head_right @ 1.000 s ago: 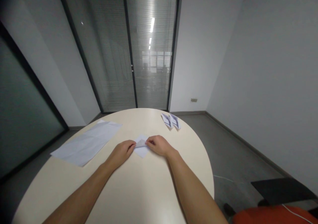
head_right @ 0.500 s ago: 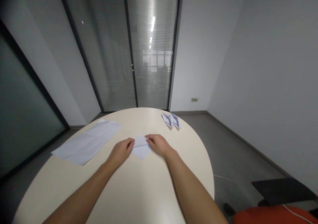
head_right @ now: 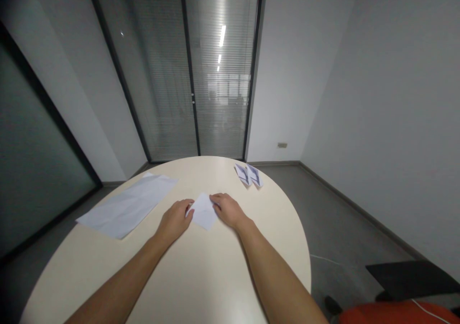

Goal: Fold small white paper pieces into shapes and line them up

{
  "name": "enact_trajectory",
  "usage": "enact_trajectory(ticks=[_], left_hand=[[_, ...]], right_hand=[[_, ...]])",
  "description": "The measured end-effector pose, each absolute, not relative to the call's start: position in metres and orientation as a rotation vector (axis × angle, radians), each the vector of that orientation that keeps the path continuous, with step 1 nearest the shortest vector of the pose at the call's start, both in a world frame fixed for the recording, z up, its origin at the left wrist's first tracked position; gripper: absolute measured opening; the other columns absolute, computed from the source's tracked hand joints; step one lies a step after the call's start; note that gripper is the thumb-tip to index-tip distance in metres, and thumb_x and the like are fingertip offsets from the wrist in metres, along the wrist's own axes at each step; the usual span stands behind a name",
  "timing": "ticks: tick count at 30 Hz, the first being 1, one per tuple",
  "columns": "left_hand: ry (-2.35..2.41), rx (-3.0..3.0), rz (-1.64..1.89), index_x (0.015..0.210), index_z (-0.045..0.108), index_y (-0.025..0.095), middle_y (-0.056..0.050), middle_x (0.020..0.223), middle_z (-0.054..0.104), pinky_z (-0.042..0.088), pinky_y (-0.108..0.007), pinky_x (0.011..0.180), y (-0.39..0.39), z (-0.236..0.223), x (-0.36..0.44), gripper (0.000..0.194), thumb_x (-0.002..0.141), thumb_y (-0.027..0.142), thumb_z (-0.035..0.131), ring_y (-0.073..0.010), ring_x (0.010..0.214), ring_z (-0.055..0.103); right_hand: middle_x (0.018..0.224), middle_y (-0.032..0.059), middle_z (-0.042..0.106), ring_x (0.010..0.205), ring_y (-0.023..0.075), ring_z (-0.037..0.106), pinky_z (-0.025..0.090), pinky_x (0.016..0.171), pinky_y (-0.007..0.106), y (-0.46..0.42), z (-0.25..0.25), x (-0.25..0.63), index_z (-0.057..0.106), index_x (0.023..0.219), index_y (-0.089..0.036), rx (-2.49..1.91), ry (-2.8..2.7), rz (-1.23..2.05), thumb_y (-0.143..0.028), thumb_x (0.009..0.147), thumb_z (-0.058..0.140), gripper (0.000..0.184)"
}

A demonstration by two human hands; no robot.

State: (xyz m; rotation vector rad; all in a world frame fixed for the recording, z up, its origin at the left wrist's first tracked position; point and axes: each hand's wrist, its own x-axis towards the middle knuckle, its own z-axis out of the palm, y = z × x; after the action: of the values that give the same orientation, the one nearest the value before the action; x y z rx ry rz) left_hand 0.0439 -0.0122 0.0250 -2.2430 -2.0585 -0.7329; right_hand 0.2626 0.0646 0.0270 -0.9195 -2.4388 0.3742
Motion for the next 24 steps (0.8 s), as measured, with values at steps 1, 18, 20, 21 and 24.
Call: enact_trajectory(ticks=[1, 18, 20, 21, 24], left_hand=[[-2.049, -2.246, -0.725, 0.12, 0.063, 0.019, -0.008, 0.108, 0.071, 0.047, -0.032, 0.089, -0.012, 0.025, 0.044, 0.027, 0.095, 0.021, 0.054, -0.0229, 0.101, 0.063], [-1.806, -2.472, -0.767, 0.125, 0.071, 0.021, -0.009, 0.133, 0.067, 0.046, -0.04, 0.107, -0.007, 0.023, 0.045, 0.036, 0.097, 0.018, 0.048, -0.0246, 0.12, 0.057], [-1.8, -2.486, -0.754, 0.127, 0.07, 0.021, -0.008, 0.134, 0.067, 0.046, -0.04, 0.107, -0.007, 0.024, 0.047, 0.037, 0.098, 0.017, 0.047, -0.0242, 0.12, 0.057], [-1.798, -2.488, -0.75, 0.127, 0.07, 0.022, -0.007, 0.134, 0.067, 0.046, -0.039, 0.107, -0.007, 0.025, 0.048, 0.038, 0.098, 0.017, 0.047, -0.0241, 0.12, 0.058], [-1.802, -2.478, -0.725, 0.124, 0.072, 0.021, -0.006, 0.133, 0.068, 0.047, -0.039, 0.107, -0.007, 0.024, 0.047, 0.037, 0.097, 0.017, 0.047, -0.0244, 0.119, 0.058]], right_hand=[[0.131, 0.0119, 0.067, 0.118, 0.0247, 0.06, 0.044, 0.103, 0.036, 0.064, 0.027, 0.262, 0.066, 0.13, -0.019, -0.923, -2.437, 0.367, -0.015, 0.093, 0.053, 0.04], [0.163, 0.0172, 0.03, 0.152, 0.0333, 0.024, 0.014, 0.122, 0.06, 0.039, 0.03, 0.245, 0.033, 0.157, -0.018, -0.937, -2.705, 0.414, -0.052, 0.101, 0.042, 0.067], [0.164, 0.0168, 0.025, 0.154, 0.0333, 0.019, 0.011, 0.123, 0.059, 0.037, 0.028, 0.243, 0.029, 0.159, -0.017, -1.004, -2.712, 0.445, -0.056, 0.1, 0.04, 0.072], [0.165, 0.0162, 0.023, 0.154, 0.0334, 0.018, 0.011, 0.123, 0.059, 0.037, 0.027, 0.242, 0.028, 0.16, -0.017, -1.027, -2.714, 0.458, -0.058, 0.1, 0.038, 0.073], [0.166, 0.0147, 0.021, 0.154, 0.0343, 0.016, 0.011, 0.123, 0.06, 0.04, 0.028, 0.244, 0.028, 0.16, -0.017, -1.083, -2.708, 0.493, -0.06, 0.1, 0.036, 0.074]])
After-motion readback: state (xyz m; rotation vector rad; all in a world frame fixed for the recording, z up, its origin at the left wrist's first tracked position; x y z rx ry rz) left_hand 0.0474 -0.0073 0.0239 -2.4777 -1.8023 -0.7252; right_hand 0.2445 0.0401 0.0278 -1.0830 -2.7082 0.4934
